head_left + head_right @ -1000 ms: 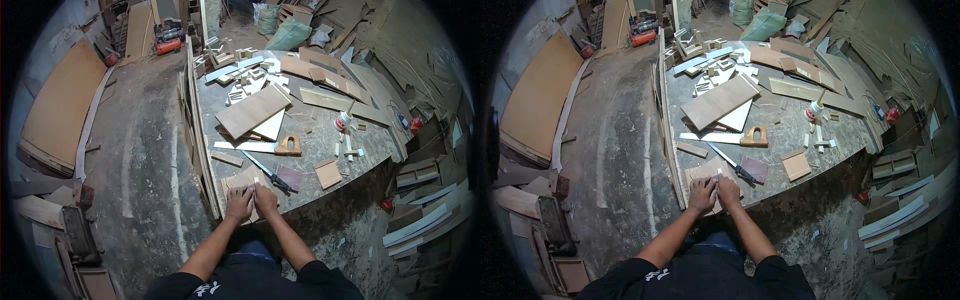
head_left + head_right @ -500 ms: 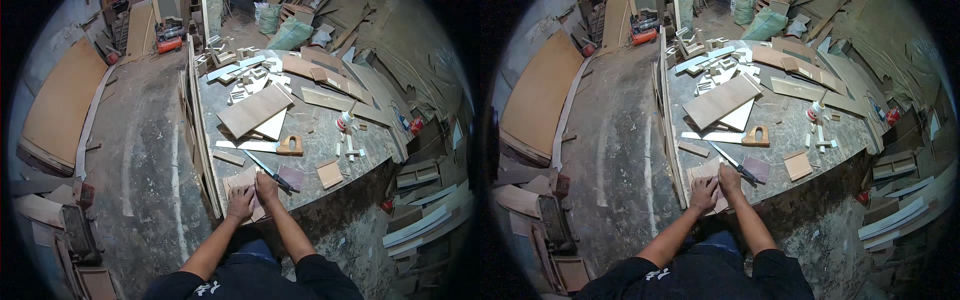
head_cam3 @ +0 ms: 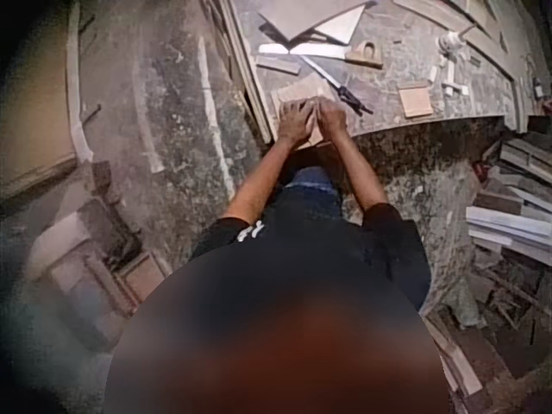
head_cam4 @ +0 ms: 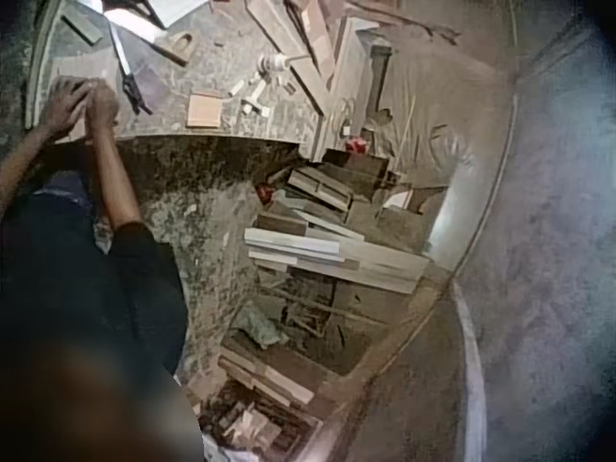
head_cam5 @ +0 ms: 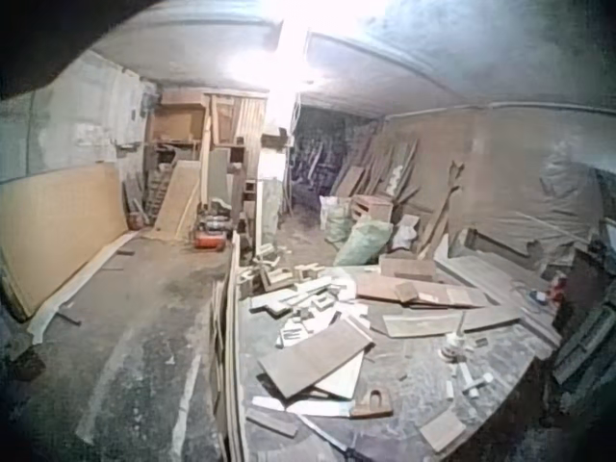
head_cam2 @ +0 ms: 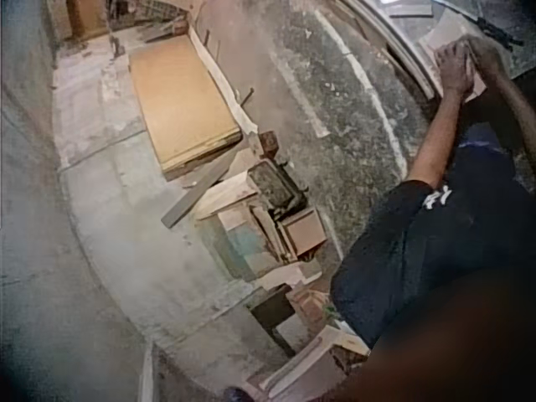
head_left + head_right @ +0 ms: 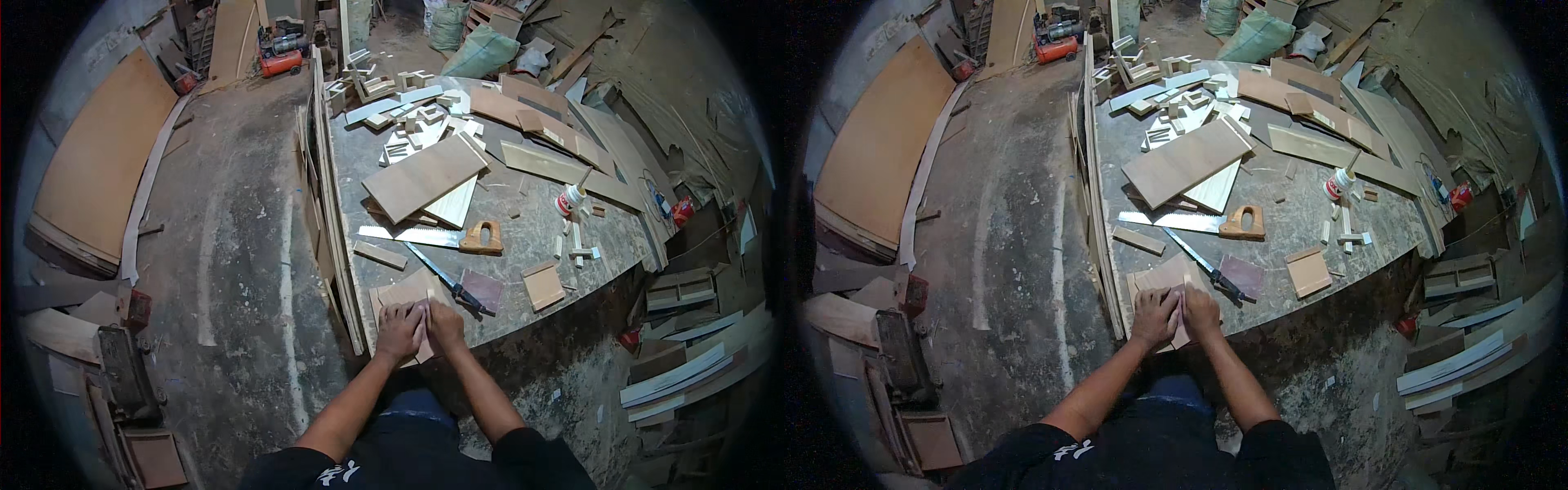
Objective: Gluing, sawing, and sanding small wooden pieces to assemble a part.
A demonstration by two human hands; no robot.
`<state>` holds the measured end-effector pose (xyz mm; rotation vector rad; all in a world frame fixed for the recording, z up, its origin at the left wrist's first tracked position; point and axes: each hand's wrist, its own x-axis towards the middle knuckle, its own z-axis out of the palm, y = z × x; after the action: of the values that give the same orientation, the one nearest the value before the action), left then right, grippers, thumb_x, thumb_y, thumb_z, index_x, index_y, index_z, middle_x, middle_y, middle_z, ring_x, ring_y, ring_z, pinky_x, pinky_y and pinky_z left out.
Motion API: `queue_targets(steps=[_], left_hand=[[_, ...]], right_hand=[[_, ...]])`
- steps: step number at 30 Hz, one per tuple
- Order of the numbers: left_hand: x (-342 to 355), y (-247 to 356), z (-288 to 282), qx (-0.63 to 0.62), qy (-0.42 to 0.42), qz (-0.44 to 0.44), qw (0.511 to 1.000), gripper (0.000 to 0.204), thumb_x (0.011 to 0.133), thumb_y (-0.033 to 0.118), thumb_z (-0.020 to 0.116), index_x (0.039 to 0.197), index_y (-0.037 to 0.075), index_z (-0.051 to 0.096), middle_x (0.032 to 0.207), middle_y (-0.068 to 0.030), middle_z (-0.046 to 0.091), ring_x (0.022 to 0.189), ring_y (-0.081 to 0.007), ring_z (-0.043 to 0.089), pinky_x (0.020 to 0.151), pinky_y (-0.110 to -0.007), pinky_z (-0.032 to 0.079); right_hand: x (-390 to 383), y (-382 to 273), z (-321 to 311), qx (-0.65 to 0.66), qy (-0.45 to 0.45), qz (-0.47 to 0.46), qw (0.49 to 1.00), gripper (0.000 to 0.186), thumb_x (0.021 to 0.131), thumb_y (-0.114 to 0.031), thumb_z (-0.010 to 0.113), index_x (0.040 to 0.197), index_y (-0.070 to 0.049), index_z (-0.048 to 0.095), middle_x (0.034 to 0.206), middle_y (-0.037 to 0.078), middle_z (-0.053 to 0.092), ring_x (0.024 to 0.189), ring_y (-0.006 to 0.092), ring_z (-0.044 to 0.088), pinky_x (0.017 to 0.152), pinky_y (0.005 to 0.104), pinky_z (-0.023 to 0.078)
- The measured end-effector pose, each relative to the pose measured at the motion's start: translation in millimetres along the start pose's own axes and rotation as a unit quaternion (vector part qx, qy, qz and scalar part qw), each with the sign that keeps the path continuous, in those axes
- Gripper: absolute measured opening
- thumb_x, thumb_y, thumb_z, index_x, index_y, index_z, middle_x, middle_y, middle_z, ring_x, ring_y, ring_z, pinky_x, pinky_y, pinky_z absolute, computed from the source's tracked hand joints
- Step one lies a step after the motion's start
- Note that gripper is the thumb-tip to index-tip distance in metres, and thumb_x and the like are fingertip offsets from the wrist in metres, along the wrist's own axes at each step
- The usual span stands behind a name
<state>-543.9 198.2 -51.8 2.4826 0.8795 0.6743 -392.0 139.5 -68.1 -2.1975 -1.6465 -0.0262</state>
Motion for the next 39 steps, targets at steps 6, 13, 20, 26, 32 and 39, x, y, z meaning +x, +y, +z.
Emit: queue_targets(steps=[6, 13, 20, 26, 32, 39], left_hand=[[2.6, -3.2, 15.5, -0.009, 0.007, 0.024, 1.0, 0.046, 0.086, 0.026, 0.065, 0.128, 0.011, 0.06, 0.129, -0.0145, 0.055, 0.12, -0.0346, 0.046, 0.108, -0.056, 0.03], [-5.8, -5.2, 1.2, 0.008, -0.015, -0.002, 1.0, 0.047, 0.086, 0.028, 0.065, 0.13, 0.012, 0.06, 0.13, -0.0136, 0.055, 0.12, -0.0343, 0.048, 0.109, -0.055, 0.03], [8.4, 5.4, 2.2, -0.018, 0.004, 0.027, 0.999, 0.049, 0.085, 0.025, 0.065, 0.131, 0.01, 0.057, 0.125, -0.014, 0.055, 0.114, -0.0353, 0.047, 0.105, -0.055, 0.032], [-1.6, -1.7, 5.5, 0.01, 0.011, 0.006, 1.0, 0.047, 0.084, 0.027, 0.067, 0.128, 0.011, 0.061, 0.129, -0.0118, 0.056, 0.12, -0.032, 0.048, 0.111, -0.051, 0.029], [-3.3, -3.0, 3.0, 0.023, -0.003, -0.004, 1.0, 0.048, 0.083, 0.027, 0.068, 0.128, 0.012, 0.06, 0.131, -0.0111, 0.055, 0.12, -0.0327, 0.047, 0.109, -0.053, 0.03], [4.8, 3.3, 9.9, 0.012, -0.003, 0.017, 1.0, 0.047, 0.085, 0.026, 0.067, 0.128, 0.01, 0.061, 0.129, -0.0128, 0.057, 0.12, -0.0341, 0.047, 0.11, -0.053, 0.029]], right_hand=[[44.4, 9.7, 6.6, 0.006, 0.019, 0.028, 0.999, 0.014, 0.095, -0.021, 0.057, 0.096, -0.007, 0.057, 0.079, 0.017, 0.063, 0.072, 0.04, 0.065, 0.061, 0.0505, 0.052], [-72.5, -16.9, -26.3, 0.044, -0.002, -0.01, 0.999, 0.017, 0.092, -0.021, 0.063, 0.104, -0.009, 0.061, 0.08, 0.017, 0.063, 0.073, 0.0374, 0.065, 0.06, 0.051, 0.051], [37.2, 7.5, -5.6, 0.039, 0.036, 0.003, 0.999, 0.015, 0.097, -0.023, 0.056, 0.094, -0.008, 0.056, 0.079, 0.018, 0.063, 0.074, 0.0392, 0.065, 0.06, 0.0519, 0.05], [-21.4, -14.2, -15.8, 0.053, 0.004, 0.026, 0.998, 0.019, 0.095, -0.021, 0.059, 0.105, -0.005, 0.062, 0.08, 0.018, 0.064, 0.074, 0.0392, 0.066, 0.064, 0.051, 0.052], [-76.4, -15.2, -21.7, 0.039, -0.038, 0.01, 0.998, 0.017, 0.093, -0.021, 0.062, 0.098, -0.005, 0.061, 0.08, 0.017, 0.063, 0.075, 0.0375, 0.065, 0.064, 0.0506, 0.052], [44.1, 3.6, -3.9, 0.017, -0.025, 0.042, 0.999, 0.018, 0.096, -0.022, 0.054, 0.096, -0.005, 0.056, 0.079, 0.02, 0.065, 0.075, 0.0419, 0.066, 0.063, 0.0524, 0.052]])
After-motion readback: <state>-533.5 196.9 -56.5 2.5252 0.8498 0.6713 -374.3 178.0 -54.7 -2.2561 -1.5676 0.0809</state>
